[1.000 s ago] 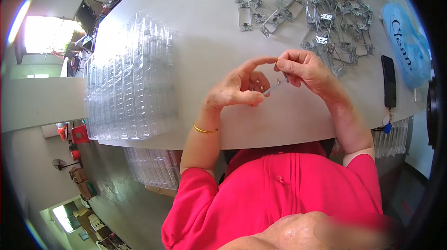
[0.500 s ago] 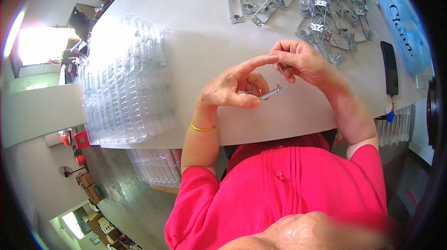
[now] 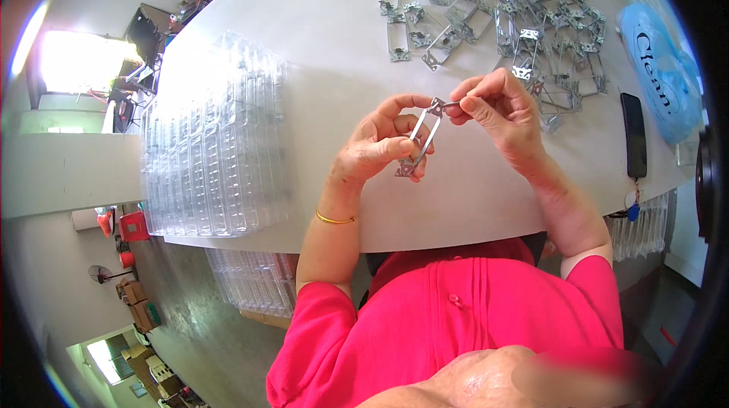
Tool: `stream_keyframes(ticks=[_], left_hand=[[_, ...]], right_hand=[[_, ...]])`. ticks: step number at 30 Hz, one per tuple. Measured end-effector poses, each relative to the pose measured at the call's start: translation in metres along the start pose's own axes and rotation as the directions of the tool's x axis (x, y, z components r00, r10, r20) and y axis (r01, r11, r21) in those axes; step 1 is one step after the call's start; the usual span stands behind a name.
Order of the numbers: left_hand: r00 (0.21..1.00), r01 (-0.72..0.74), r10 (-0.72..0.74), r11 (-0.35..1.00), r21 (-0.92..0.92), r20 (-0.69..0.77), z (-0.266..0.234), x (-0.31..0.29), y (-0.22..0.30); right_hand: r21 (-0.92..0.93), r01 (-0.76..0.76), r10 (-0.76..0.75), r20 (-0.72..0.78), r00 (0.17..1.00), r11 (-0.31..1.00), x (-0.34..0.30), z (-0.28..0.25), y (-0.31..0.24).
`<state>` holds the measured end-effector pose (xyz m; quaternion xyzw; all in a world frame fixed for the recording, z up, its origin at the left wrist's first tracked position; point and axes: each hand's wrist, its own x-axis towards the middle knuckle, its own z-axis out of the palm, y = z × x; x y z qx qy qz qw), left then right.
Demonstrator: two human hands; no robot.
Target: Assemble small metal components by inserting a pin into a metal frame.
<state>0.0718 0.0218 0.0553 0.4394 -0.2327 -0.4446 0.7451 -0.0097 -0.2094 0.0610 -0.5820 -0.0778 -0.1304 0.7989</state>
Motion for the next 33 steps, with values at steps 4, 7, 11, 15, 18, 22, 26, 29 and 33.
stream_keyframes(ticks=[4,7,11,15,18,22,26,29,33], left_hand=[[1.000,0.011,-0.011,1.000,-0.029,-0.003,0.000,0.002,0.000],[1.000,-0.003,0.003,1.000,-0.029,0.002,-0.002,0.002,-0.003],[1.000,0.027,-0.027,1.000,0.000,-0.007,-0.004,0.001,-0.004],[0.996,0.045,-0.034,0.989,0.139,-0.081,0.002,0.002,-0.002],[0.979,0.065,-0.010,0.962,0.265,-0.206,0.010,0.002,0.002],[0.908,0.196,0.106,0.747,0.635,-0.405,0.021,0.002,0.001],[0.891,0.313,0.231,0.313,0.897,-0.391,0.033,0.001,-0.001],[0.910,0.299,0.272,0.092,0.950,-0.313,0.038,0.000,-0.001],[0.911,0.355,0.219,0.020,0.935,-0.351,0.043,-0.002,0.007]], right_hand=[[-0.020,0.116,-0.115,0.022,0.993,0.993,-0.004,0.003,0.004],[-0.255,0.213,-0.202,0.070,0.977,0.943,-0.004,-0.001,0.012],[-0.542,0.429,-0.367,0.225,0.903,0.723,-0.001,0.000,0.008],[-0.606,0.452,-0.397,0.234,0.888,0.654,-0.003,0.002,0.011],[-0.552,0.392,-0.379,0.144,0.914,0.736,-0.005,0.000,0.013],[-0.533,0.314,-0.335,0.060,0.940,0.786,-0.006,0.000,0.014],[-0.488,0.243,-0.277,0.003,0.961,0.839,-0.006,-0.001,0.023],[-0.455,0.205,-0.239,-0.017,0.971,0.866,-0.007,0.000,0.029],[-0.511,0.198,-0.229,0.004,0.974,0.836,-0.008,-0.003,0.033]])
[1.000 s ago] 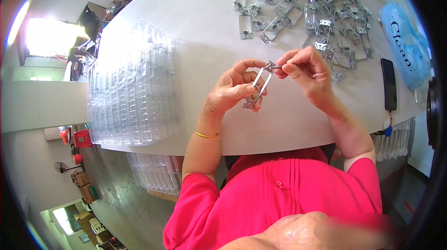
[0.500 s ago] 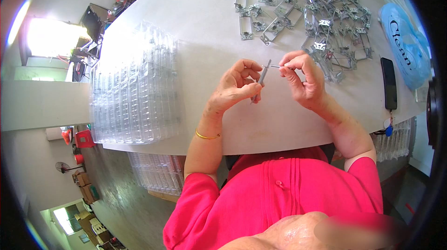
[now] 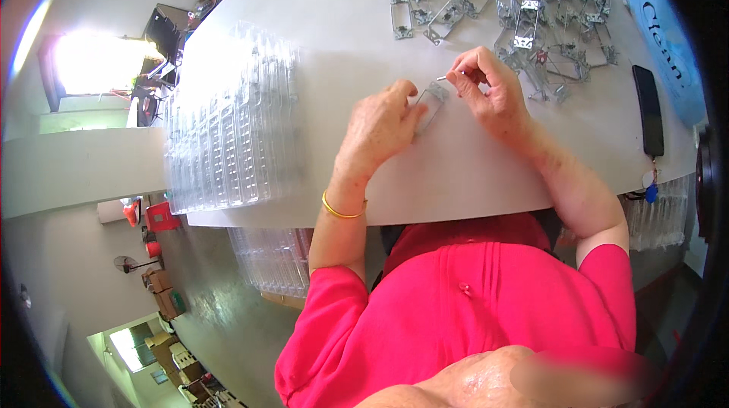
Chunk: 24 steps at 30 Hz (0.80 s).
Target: Assemble small metal components by inserting a pin into a metal frame.
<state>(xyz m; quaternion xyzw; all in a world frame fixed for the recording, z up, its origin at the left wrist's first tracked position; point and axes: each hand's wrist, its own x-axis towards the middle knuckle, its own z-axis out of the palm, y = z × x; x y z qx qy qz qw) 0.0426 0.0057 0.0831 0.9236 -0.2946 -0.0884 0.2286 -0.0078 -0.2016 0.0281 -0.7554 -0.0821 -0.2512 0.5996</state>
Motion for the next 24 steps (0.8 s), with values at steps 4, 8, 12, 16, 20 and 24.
stream_keyframes(ticks=[4,8,12,16,20,24], left_hand=[[0.982,-0.049,0.046,0.999,-0.011,-0.185,-0.013,-0.002,-0.007],[0.996,0.022,-0.030,0.995,-0.093,-0.089,-0.017,-0.018,-0.008],[1.000,0.029,-0.027,0.989,-0.147,0.012,0.000,-0.027,-0.013],[0.995,-0.072,0.062,0.989,-0.128,-0.084,0.027,-0.024,-0.030],[0.985,-0.089,0.057,0.977,-0.195,-0.164,-0.019,-0.060,-0.013],[0.922,-0.003,-0.049,0.991,-0.135,-0.384,-0.093,-0.116,-0.009]], right_hand=[[0.080,-0.057,0.058,-0.003,0.998,0.995,0.001,-0.002,0.006],[0.125,-0.104,0.102,0.023,0.995,0.987,0.005,0.003,0.007],[0.033,-0.160,0.158,0.041,0.987,0.987,0.006,0.008,0.007],[0.034,-0.224,0.223,0.026,0.974,0.974,-0.002,0.006,0.000],[0.150,-0.234,0.222,0.090,0.971,0.961,-0.006,0.003,0.029],[0.168,-0.197,0.175,0.139,0.975,0.966,-0.006,0.006,0.037]])
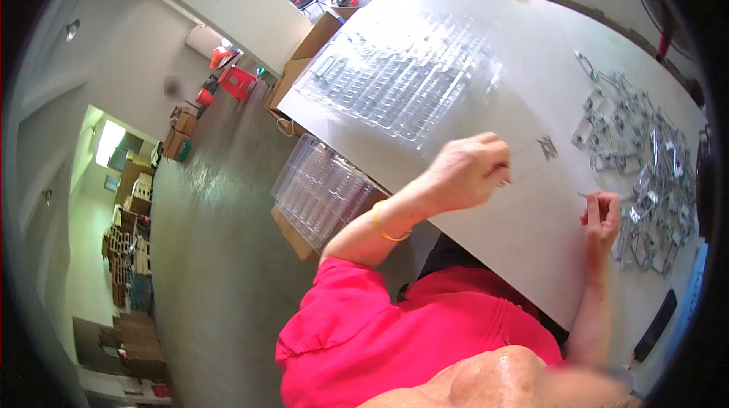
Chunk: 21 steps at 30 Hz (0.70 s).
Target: Assemble small metal components by inserting a pin into a metal frame.
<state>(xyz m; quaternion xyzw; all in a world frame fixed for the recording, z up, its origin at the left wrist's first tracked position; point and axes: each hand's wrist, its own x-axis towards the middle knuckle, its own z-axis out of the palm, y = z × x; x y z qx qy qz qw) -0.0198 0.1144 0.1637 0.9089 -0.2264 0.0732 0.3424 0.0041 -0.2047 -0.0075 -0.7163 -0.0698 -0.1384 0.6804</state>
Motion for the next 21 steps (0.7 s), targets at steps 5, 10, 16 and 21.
stream_keyframes(ticks=[5,10,16,21], left_hand=[[0.925,0.132,-0.070,0.981,0.144,-0.372,-0.106,-0.016,-0.049],[0.830,0.330,-0.054,0.851,0.409,-0.555,-0.210,-0.043,-0.127],[0.742,0.441,-0.089,0.811,0.384,-0.664,-0.259,-0.049,-0.170],[0.758,0.479,-0.157,0.793,0.376,-0.633,-0.258,-0.034,-0.184]], right_hand=[[-0.068,-0.048,0.046,-0.036,0.998,0.997,0.002,-0.011,0.006],[-0.023,-0.129,0.128,-0.035,0.991,0.991,0.007,-0.011,0.007],[-0.082,-0.196,0.194,-0.036,0.980,0.977,0.008,-0.008,-0.002],[-0.162,-0.203,0.202,-0.022,0.979,0.966,0.010,-0.012,0.001]])
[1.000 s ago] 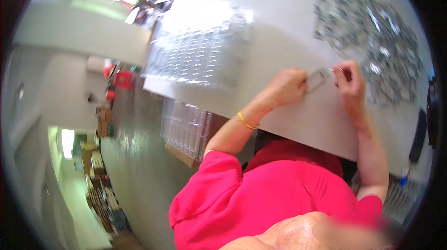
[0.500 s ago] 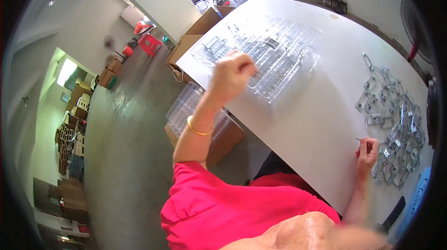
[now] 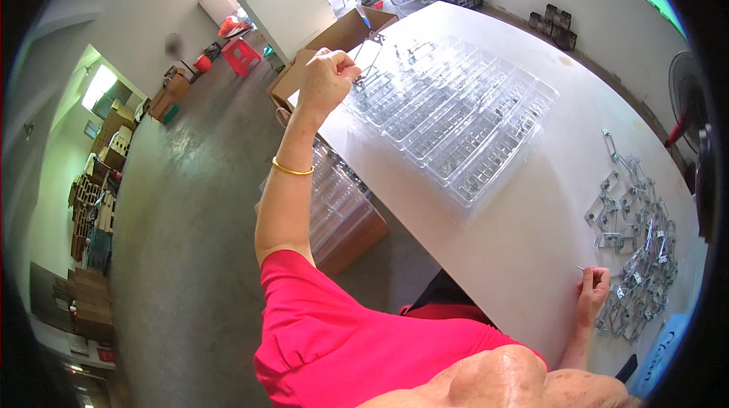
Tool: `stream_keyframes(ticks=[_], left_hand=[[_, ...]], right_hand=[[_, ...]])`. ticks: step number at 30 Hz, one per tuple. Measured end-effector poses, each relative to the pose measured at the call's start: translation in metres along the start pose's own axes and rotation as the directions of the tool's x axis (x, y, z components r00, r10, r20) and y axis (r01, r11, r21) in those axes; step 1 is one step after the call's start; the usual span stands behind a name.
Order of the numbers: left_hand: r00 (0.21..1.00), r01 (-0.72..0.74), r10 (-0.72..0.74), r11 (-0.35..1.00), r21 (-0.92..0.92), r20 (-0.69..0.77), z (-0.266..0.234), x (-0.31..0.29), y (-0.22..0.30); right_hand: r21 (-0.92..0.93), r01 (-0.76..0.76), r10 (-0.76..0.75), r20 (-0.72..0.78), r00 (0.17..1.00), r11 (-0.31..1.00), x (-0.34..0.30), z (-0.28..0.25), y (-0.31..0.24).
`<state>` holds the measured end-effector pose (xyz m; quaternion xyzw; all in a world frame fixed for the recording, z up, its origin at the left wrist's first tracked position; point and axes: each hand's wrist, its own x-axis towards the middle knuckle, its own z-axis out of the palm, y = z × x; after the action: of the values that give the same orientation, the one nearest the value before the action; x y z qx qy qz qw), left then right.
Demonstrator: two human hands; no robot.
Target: Assemble small metal components by inserting a pin into a metal frame.
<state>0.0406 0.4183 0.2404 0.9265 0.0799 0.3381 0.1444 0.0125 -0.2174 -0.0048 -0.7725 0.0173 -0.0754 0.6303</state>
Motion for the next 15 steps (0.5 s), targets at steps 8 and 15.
stream_keyframes(ticks=[8,15], left_hand=[[0.998,0.006,-0.003,0.999,-0.044,0.064,0.025,-0.002,-0.014],[0.972,0.017,-0.014,1.000,-0.013,0.235,0.044,-0.006,-0.014]], right_hand=[[-0.002,-0.001,0.001,-0.013,1.000,1.000,0.003,-0.003,0.014],[0.020,-0.008,0.008,-0.010,1.000,1.000,0.001,-0.005,0.015]])
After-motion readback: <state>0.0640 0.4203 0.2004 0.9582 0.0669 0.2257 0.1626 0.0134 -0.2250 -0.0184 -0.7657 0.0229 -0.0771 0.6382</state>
